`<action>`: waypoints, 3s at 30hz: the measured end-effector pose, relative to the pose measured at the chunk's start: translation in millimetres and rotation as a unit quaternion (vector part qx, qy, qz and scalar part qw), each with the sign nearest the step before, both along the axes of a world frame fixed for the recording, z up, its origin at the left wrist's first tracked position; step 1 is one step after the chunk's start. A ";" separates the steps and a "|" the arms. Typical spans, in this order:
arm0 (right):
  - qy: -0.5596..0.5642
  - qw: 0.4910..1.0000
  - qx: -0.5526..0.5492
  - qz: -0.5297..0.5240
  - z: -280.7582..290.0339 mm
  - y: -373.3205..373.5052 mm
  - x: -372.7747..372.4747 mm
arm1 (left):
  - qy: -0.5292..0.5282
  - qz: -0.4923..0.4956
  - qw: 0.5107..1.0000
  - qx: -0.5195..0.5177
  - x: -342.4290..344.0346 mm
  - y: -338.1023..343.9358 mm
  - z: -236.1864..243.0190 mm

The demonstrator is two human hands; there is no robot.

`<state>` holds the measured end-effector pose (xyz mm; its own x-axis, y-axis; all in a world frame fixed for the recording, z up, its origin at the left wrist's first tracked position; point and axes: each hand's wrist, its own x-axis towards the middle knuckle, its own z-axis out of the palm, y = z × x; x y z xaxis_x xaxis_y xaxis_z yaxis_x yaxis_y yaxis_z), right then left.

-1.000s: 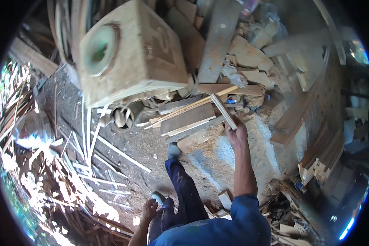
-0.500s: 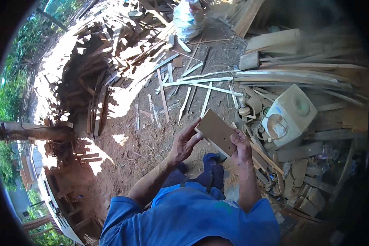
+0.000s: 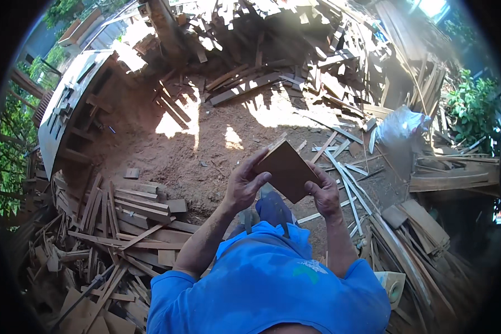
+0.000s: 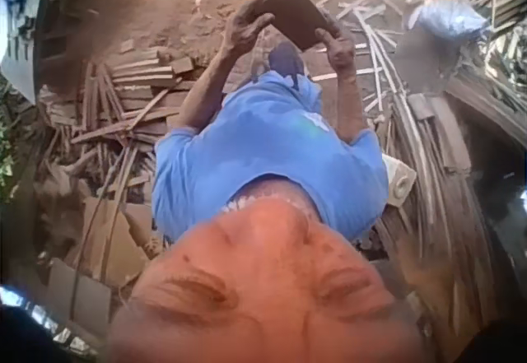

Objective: The person measures and cuts small pieces of wood using a table saw, then uses a hammer to secure one piece of wood to another.

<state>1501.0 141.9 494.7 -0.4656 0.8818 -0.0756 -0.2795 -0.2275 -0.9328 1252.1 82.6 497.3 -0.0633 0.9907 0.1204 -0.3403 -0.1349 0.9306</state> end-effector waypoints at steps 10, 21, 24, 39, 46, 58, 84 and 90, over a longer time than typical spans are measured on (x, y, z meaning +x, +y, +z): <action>-0.084 0.928 0.062 0.357 9.0 173.1 -171.8 | -0.244 0.219 0.939 -0.105 -132.7 59.1 -38.1; -0.008 0.872 0.142 0.468 -2.8 252.4 -308.7 | -0.328 0.342 0.876 -0.089 -201.5 86.8 -28.3; 0.090 0.868 0.010 0.489 -18.1 249.5 -368.9 | -0.370 0.304 0.875 -0.073 -241.7 81.2 -43.0; -0.239 0.738 -0.135 0.616 -43.0 202.4 -806.4 | -0.362 0.217 0.859 -0.290 -520.4 42.3 -211.8; -0.293 0.767 -0.028 0.570 28.5 177.0 -943.0 | 0.269 0.052 0.874 -0.402 -650.9 -20.7 -171.3; -0.190 0.824 0.059 0.530 87.8 219.9 -1131.2 | 0.008 0.209 0.909 -0.359 -705.0 3.1 -241.0; -0.340 0.638 0.489 0.488 -101.2 478.6 -1758.7 | 0.105 0.703 0.608 -0.353 -1265.8 -53.1 254.2; -0.336 0.608 0.526 0.491 -140.4 523.8 -1804.1 | 0.104 0.532 0.743 -0.394 -1396.3 23.5 194.4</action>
